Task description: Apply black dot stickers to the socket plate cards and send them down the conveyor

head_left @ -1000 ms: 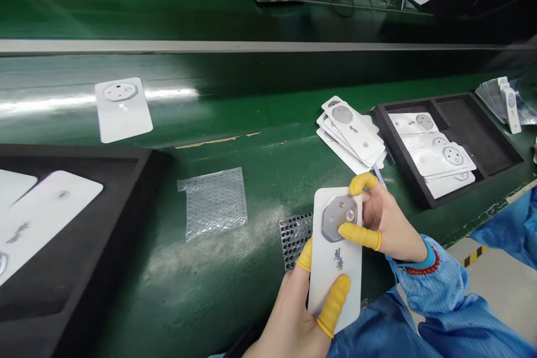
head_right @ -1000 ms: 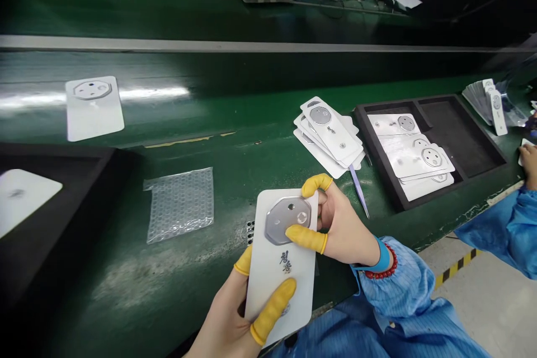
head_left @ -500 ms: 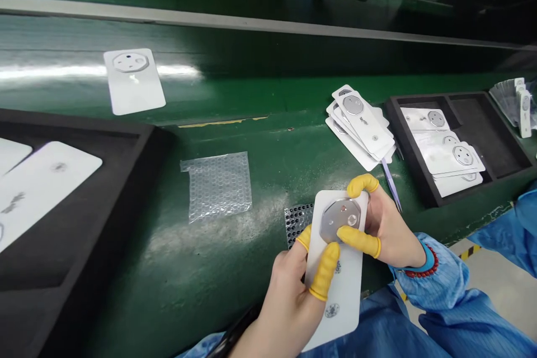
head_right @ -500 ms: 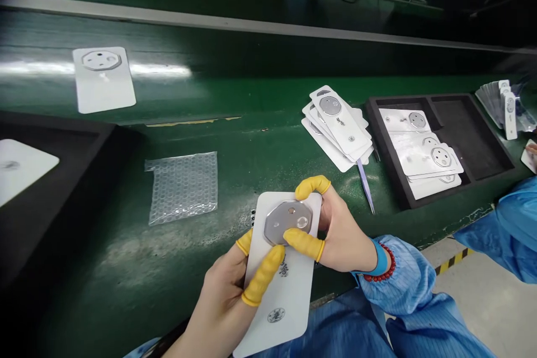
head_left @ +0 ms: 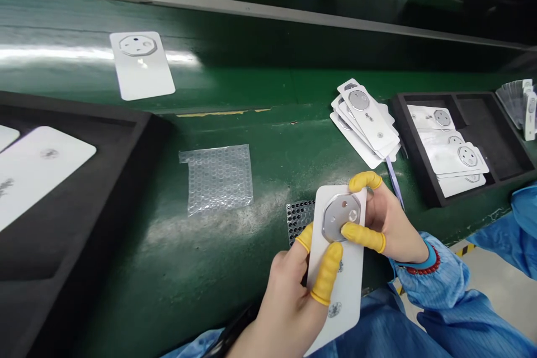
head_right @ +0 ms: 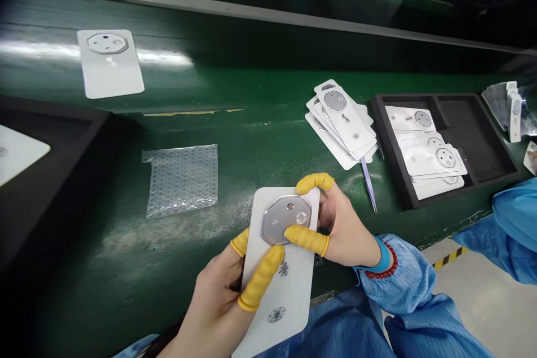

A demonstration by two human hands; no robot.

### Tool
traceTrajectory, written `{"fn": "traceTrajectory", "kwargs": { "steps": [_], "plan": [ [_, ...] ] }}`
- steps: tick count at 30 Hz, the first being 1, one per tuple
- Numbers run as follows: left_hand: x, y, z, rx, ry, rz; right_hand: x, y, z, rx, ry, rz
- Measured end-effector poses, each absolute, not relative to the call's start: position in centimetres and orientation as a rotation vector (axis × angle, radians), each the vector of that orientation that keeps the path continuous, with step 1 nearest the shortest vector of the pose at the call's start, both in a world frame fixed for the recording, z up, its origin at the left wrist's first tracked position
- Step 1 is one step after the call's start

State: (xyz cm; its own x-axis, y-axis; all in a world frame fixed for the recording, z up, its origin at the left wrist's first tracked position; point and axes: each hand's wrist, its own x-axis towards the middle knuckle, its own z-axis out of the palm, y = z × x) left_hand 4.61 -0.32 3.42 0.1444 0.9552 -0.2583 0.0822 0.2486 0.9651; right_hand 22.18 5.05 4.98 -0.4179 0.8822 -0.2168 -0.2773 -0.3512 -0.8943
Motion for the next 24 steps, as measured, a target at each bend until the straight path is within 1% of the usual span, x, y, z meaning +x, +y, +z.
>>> {"fn": "traceTrajectory", "kwargs": {
  "steps": [4,7,9,15,20,24],
  "plan": [
    [4.6,-0.9,2.7,1.178,1.261,0.853,22.2,5.0,5.4,-0.993,-1.059,1.901],
    [4.7,-0.6,2.4,1.116,1.257,0.855,21.9,5.0,5.5,-1.058,-1.068,1.832],
    [4.8,0.0,2.6,1.042,1.191,0.856,21.7,5.0,5.3,-1.071,-1.069,1.805],
    [4.9,2.0,4.1,0.901,1.058,0.903,21.7,5.0,4.5,-1.041,-1.100,1.865],
    [4.9,2.3,4.1,0.842,1.029,0.911,22.0,4.7,4.3,-0.987,-1.188,1.794],
    [5.1,2.1,4.1,0.864,1.102,0.941,22.0,4.5,4.3,-1.000,-1.322,1.715]
  ]
}}
